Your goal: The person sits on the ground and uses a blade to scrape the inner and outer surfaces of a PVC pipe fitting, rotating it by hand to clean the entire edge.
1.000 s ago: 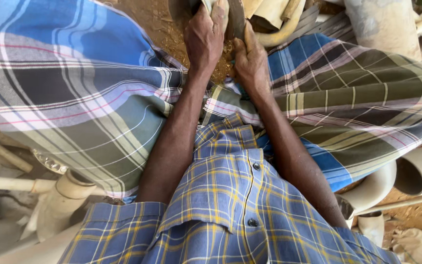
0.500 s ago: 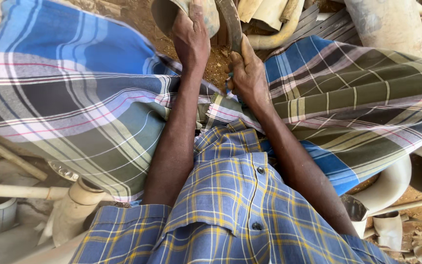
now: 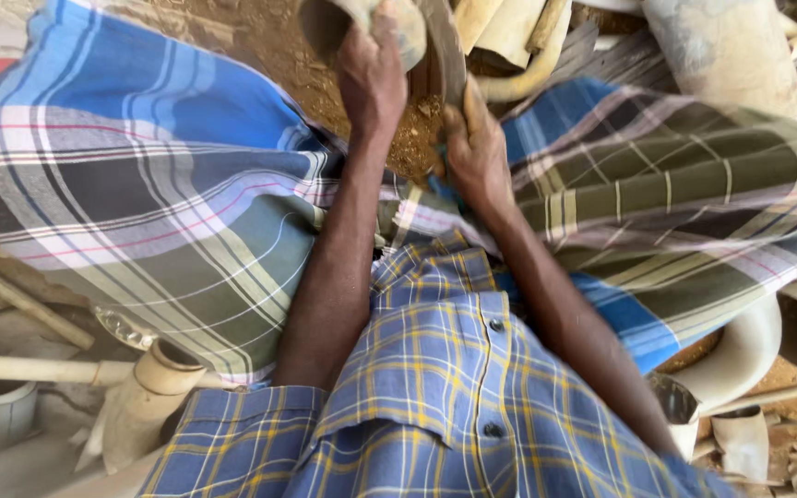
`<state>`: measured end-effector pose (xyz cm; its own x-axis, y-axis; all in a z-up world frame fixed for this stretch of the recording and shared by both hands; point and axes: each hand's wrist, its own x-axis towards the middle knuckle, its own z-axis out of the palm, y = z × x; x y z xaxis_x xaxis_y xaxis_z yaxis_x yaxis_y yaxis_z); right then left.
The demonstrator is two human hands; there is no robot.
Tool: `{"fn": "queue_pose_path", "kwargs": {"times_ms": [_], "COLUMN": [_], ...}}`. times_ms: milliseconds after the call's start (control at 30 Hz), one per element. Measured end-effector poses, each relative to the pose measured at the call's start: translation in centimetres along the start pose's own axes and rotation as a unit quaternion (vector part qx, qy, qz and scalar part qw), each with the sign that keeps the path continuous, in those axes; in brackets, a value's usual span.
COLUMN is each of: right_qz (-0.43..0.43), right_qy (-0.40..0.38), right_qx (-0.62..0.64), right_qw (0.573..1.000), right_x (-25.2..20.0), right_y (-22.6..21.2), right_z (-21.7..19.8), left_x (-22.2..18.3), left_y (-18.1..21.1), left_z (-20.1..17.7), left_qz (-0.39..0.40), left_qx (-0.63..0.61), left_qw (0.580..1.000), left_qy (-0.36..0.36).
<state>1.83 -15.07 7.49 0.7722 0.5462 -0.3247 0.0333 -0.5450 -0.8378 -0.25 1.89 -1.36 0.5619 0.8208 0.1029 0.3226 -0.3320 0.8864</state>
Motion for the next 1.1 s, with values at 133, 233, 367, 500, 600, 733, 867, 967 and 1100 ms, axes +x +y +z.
{"fn": "queue_pose_path", "kwargs": {"times_ms": [133,233,367,500,600,733,867,967,1100], "right_qz": [-0.055,-0.064,0.097,-0.147,-0.058,-0.02,-0.126,-0.124,0.003], "right_qy": [0.001,0.004,-0.041,0.033,0.001,-0.022,0.025,0.017,-0.028], "right_qx": [-0.034,-0.006,0.016,-0.102,-0.05,0.006,-0.115,-0.058,-0.054], "right_qw": [0.998,0.998,0.994,0.983,0.997,1.0,0.985,0.99,0.998], "right_x": [3.0,0.6,-0.4,2.3,2.6,0.3,3.2,3.9,1.0], "right_y": [2.5,1.8,-0.7,0.0,-0.4,-0.1,2.2,2.1,0.2], "right_z": [0.9,0.7,0.1,0.4,-0.1,0.4,0.5,0.3,0.5], "left_x": [-0.8,-0.9,0.1,-0.9,-0.7,-0.4,-1.0,-1.5,-0.8], "left_y": [-0.1,-0.6,-1.0,0.1,0.8,0.7,0.6,-0.3,-1.5], "left_z": [1.2,0.5,1.1,1.3,1.2,0.1,1.6,2.6,2.1], "left_qz": [-0.121,-0.047,-0.037,-0.14,-0.113,-0.1,-0.182,-0.158,-0.263], "left_qx": [0.021,-0.014,-0.015,-0.029,-0.074,-0.168,-0.192,-0.118,-0.219], "left_qw": [0.989,0.999,0.999,0.986,0.988,0.98,0.962,0.977,0.939], "left_qy": [-0.082,-0.02,-0.016,-0.088,-0.073,-0.028,-0.068,-0.081,-0.047]}}
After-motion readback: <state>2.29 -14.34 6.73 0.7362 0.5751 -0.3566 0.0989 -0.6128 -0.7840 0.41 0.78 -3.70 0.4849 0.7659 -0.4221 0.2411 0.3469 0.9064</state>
